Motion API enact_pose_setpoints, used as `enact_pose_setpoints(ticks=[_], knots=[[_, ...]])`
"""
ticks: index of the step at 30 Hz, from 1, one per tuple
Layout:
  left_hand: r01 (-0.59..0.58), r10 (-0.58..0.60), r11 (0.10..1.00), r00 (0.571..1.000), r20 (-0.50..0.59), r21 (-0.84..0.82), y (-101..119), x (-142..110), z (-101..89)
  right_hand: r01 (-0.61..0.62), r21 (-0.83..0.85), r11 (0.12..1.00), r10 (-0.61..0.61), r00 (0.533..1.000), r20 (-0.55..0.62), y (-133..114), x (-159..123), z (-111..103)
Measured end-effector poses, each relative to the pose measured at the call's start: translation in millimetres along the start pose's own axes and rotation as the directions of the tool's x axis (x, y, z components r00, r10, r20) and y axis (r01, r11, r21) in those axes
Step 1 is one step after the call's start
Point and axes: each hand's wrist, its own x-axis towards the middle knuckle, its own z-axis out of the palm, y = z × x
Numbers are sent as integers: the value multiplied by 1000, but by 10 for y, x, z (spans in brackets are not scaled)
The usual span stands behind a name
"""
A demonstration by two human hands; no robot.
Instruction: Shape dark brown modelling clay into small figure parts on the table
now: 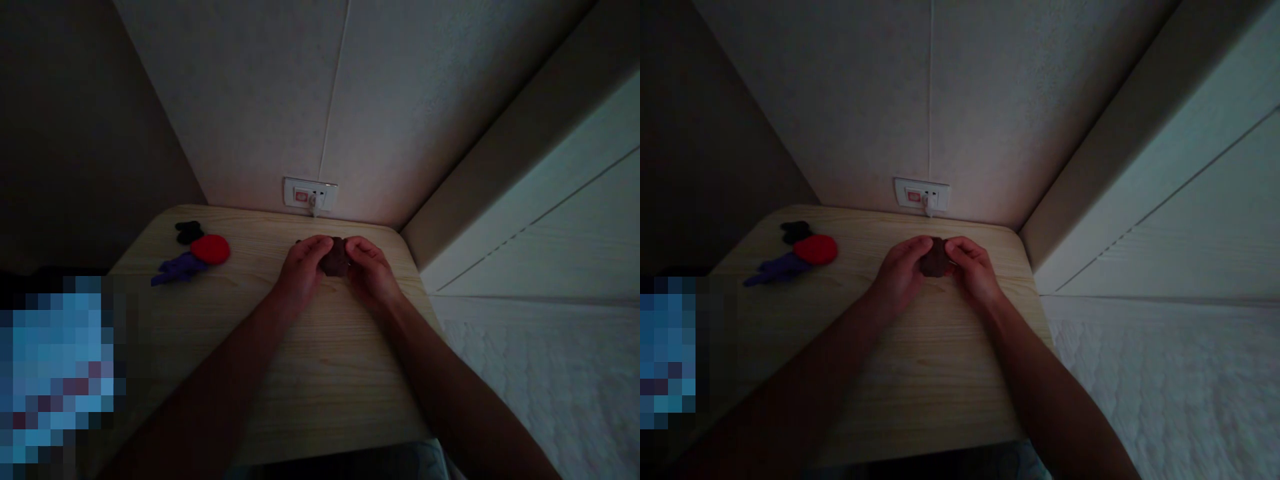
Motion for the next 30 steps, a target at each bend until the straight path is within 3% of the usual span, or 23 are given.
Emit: enact_pose_setpoints(ticks=[4,8,12,15,18,25,30], knots=[[-49,46,992,999,26,118,7,3,-52,55,-129,990,-53,998,20,13,23,-59],[-27,13,981,997,71,191,52,-3,-87,72,-189,979,-65,997,42,-29,21,-101],[35,-43,997,994,105,74,90,-19,-47,76,-156,985,-70,997,42,-66,-3,-66],[105,-101,991,993,59,-81,113,-28,4,48,-61,997,-46,999,29,-64,-17,-20],[98,-98,987,995,5,-124,138,-25,13,47,-14,999,-47,999,17,-44,-6,-12],[39,-48,992,996,75,118,127,1,-101,186,-158,970,-186,982,19,-53,34,-104],[-68,66,982,998,16,175,103,13,-123,95,-220,971,-82,994,67,-71,15,-97]])
